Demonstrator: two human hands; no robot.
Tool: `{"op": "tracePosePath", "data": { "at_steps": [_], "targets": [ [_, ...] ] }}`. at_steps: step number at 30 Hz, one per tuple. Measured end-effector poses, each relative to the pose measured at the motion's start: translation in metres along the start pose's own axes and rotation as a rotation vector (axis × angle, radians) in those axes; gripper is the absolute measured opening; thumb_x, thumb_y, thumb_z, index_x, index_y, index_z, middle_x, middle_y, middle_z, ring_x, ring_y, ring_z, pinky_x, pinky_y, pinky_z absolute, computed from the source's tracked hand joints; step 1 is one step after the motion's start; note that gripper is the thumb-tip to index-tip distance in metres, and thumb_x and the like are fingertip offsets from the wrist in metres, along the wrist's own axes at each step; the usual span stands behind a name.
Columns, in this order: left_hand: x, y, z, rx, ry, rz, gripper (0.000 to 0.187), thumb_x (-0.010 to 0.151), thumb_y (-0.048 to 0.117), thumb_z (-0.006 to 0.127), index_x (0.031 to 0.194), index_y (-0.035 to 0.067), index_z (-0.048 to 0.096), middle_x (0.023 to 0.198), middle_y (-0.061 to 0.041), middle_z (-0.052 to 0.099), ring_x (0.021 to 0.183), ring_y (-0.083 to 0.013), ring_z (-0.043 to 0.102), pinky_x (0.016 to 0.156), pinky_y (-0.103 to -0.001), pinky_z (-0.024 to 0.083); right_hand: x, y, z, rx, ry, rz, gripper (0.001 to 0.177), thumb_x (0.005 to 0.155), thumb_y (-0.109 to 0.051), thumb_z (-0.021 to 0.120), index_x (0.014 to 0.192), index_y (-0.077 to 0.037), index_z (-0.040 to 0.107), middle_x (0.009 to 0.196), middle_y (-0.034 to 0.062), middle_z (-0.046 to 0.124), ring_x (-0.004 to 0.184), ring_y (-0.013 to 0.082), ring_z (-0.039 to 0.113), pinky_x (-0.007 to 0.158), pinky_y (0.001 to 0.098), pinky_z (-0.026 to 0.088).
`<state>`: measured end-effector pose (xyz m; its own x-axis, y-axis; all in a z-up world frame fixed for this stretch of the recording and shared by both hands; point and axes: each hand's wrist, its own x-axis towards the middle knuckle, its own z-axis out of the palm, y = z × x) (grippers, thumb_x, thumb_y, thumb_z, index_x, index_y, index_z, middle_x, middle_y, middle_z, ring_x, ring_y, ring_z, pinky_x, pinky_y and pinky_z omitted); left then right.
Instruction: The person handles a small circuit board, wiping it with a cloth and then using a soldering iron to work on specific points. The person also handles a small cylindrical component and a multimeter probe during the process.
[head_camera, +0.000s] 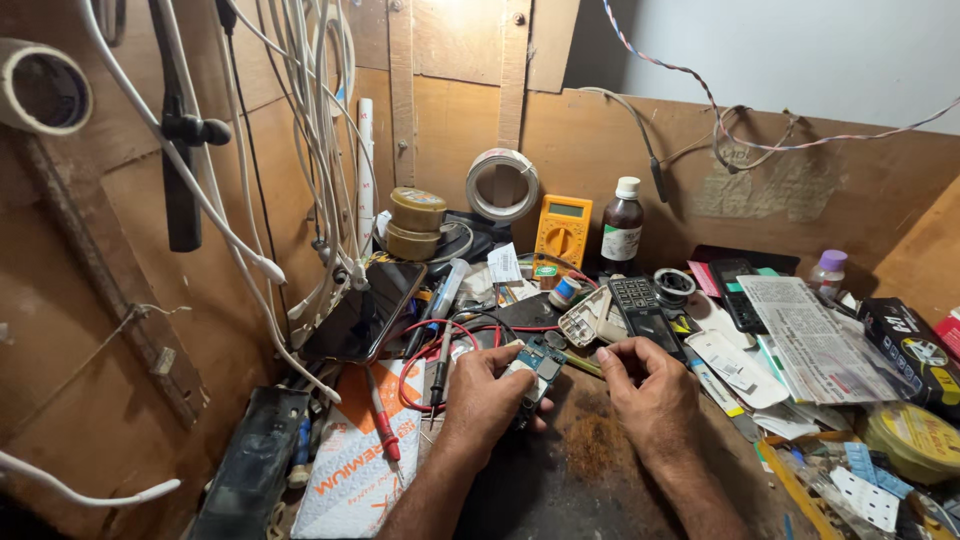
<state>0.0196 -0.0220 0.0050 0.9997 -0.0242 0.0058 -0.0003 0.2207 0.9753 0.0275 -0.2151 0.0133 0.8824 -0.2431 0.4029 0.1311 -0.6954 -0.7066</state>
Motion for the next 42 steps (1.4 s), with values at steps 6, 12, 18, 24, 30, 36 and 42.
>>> {"op": "tracePosePath", "data": {
  "at_steps": [6,12,18,24,30,36,42],
  "targets": [
    [-0.001,0.0,0.001,0.034,0.023,0.015,0.056,0.081,0.004,0.06,0.133,-0.014,0.057,0.083,-0.019,0.076,0.06,-0.0197,0.075,0.046,-0.032,0.061,-0.001,0.0,0.0,-0.032,-0.023,0.052,0.023,0.09,-0.032,0.075,0.093,-0.01,0.077,0.062,0.0044,0.07,0.055,0.0134,0.063,0.054,0.0324,0.05],
    [-0.008,0.008,0.003,0.121,-0.004,-0.019,0.052,0.08,0.004,0.06,0.131,-0.01,0.061,0.083,-0.019,0.076,0.058,-0.0191,0.074,0.046,-0.032,0.061,0.0,0.005,0.002,0.013,0.001,0.005,0.023,0.089,-0.031,0.075,0.091,-0.008,0.077,0.062,0.0022,0.071,0.055,0.0113,0.063,0.053,0.0306,0.05],
    [-0.014,0.015,0.009,0.197,0.015,0.039,0.042,0.082,0.006,0.06,0.12,-0.006,0.072,0.08,-0.014,0.077,0.057,-0.0168,0.074,0.047,-0.031,0.062,0.002,0.007,0.005,-0.159,0.006,-0.089,0.017,0.084,-0.029,0.079,0.092,-0.013,0.08,0.079,0.0047,0.072,0.074,0.0177,0.063,0.066,0.0357,0.053],
    [-0.015,0.016,0.007,0.302,0.05,0.086,0.046,0.082,0.011,0.07,0.126,-0.002,0.069,0.072,-0.011,0.077,0.053,-0.0151,0.073,0.047,-0.028,0.059,-0.002,0.003,0.003,-0.332,-0.032,-0.225,0.021,0.081,-0.028,0.08,0.1,-0.018,0.082,0.089,0.0066,0.068,0.094,0.0252,0.057,0.085,0.0405,0.048],
    [-0.016,0.013,0.01,0.227,0.017,0.021,0.058,0.078,0.016,0.082,0.131,-0.001,0.063,0.068,-0.012,0.073,0.048,-0.015,0.067,0.037,-0.028,0.052,-0.005,-0.006,0.0,-0.417,-0.039,-0.309,0.021,0.079,-0.029,0.079,0.096,-0.016,0.082,0.086,0.0084,0.064,0.092,0.0278,0.055,0.085,0.0414,0.047],
    [-0.018,0.014,0.01,0.179,0.035,0.084,0.053,0.079,0.013,0.079,0.128,-0.001,0.067,0.071,-0.011,0.076,0.049,-0.0113,0.069,0.036,-0.026,0.053,-0.006,-0.008,-0.003,-0.455,-0.074,-0.279,0.017,0.079,-0.026,0.08,0.083,-0.01,0.078,0.087,0.0077,0.063,0.093,0.0266,0.056,0.085,0.0423,0.046],
    [-0.019,0.018,0.011,0.501,0.168,0.385,0.04,0.073,0.018,0.084,0.11,0.004,0.079,0.08,-0.01,0.079,0.067,-0.0147,0.076,0.061,-0.032,0.061,0.0,0.001,-0.005,-0.539,-0.054,-0.208,0.019,0.078,-0.029,0.082,0.085,-0.011,0.078,0.09,0.0068,0.067,0.096,0.0247,0.056,0.086,0.041,0.045]
  ]
}}
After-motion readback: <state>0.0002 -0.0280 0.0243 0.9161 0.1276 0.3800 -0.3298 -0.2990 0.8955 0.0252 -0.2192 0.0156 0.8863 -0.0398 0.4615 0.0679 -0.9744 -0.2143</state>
